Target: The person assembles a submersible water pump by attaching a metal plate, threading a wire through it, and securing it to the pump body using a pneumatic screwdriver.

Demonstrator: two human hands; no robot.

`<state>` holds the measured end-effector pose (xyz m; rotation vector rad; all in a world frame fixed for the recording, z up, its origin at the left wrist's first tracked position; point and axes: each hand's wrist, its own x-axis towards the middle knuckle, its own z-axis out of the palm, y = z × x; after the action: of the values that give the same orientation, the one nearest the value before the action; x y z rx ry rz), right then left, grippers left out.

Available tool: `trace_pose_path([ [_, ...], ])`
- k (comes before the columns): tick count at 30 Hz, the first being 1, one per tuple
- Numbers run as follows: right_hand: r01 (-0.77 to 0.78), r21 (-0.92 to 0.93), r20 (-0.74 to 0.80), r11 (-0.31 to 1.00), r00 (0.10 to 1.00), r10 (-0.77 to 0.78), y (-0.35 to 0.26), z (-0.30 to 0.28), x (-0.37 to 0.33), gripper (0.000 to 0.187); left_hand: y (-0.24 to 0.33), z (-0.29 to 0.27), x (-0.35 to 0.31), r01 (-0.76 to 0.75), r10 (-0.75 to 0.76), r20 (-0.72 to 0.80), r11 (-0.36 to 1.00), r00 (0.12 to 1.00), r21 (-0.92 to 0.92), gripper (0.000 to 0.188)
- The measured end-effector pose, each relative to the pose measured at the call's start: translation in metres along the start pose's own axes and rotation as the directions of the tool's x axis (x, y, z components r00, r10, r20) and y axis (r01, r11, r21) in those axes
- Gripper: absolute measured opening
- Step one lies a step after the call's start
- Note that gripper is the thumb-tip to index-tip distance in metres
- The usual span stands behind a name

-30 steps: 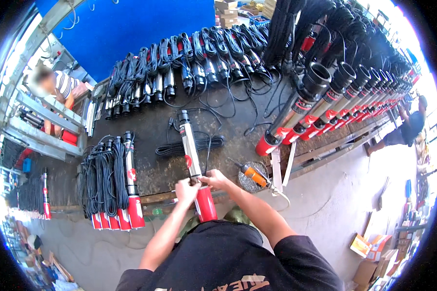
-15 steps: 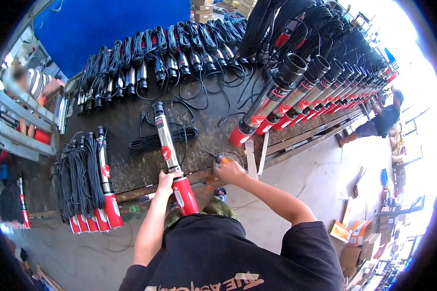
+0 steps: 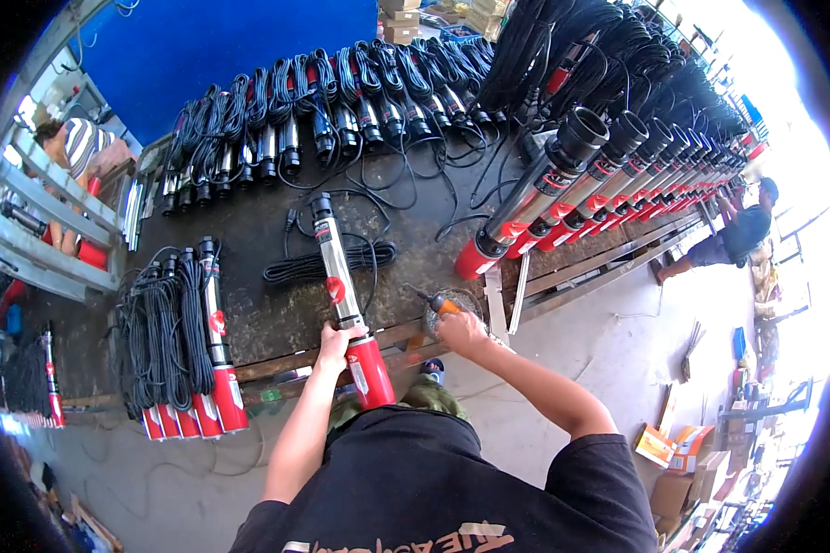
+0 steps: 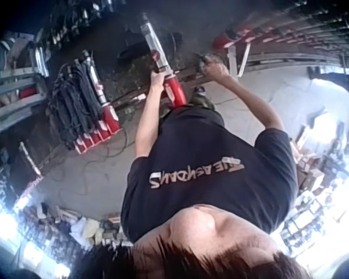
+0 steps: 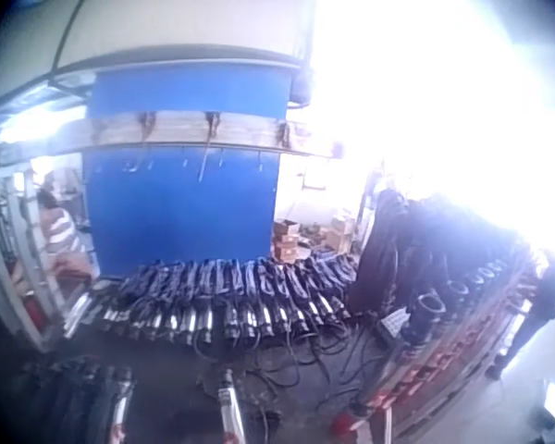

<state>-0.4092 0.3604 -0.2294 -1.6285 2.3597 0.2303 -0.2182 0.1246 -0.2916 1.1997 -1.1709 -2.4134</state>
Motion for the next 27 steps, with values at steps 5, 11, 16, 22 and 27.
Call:
trace_pose_path([
  [5,-0.105,0.074,0.031,0.992,0.994,0.103,-0.003,-0.002,0.004,0.010,0.011,0.010,-0.012,-0.026,0.027,-0.042,0.999,0.999,0.026,0.037],
  [11,-0.103,0.332,-0.129,0.938,0.980,0.153,-0.009,0.006,0.011,0.009,0.013,0.006,-0.009,0.000,0.000,0.011,1.000,1.000,0.024,0.036],
  [16,-0.134,0.969,0.055,0.210,0.937,0.344,-0.047,-0.011,0.034,0.017,0.016,0.011,-0.012,-0.002,0.004,-0.026,0.999,1.000,0.052,0.044],
  [22,-0.040,0.999,0.022,0.038,0.923,0.383,-0.092,-0.032,0.075,0.025,0.024,0.014,-0.016,0.051,-0.048,-0.042,0.997,0.998,0.057,0.049],
  [27,0.021,0.985,-0.089,0.169,0.910,0.405,-0.106,-0.026,0.091,0.022,0.019,0.008,-0.009,0.054,-0.054,0.036,0.999,0.998,0.001,0.052],
])
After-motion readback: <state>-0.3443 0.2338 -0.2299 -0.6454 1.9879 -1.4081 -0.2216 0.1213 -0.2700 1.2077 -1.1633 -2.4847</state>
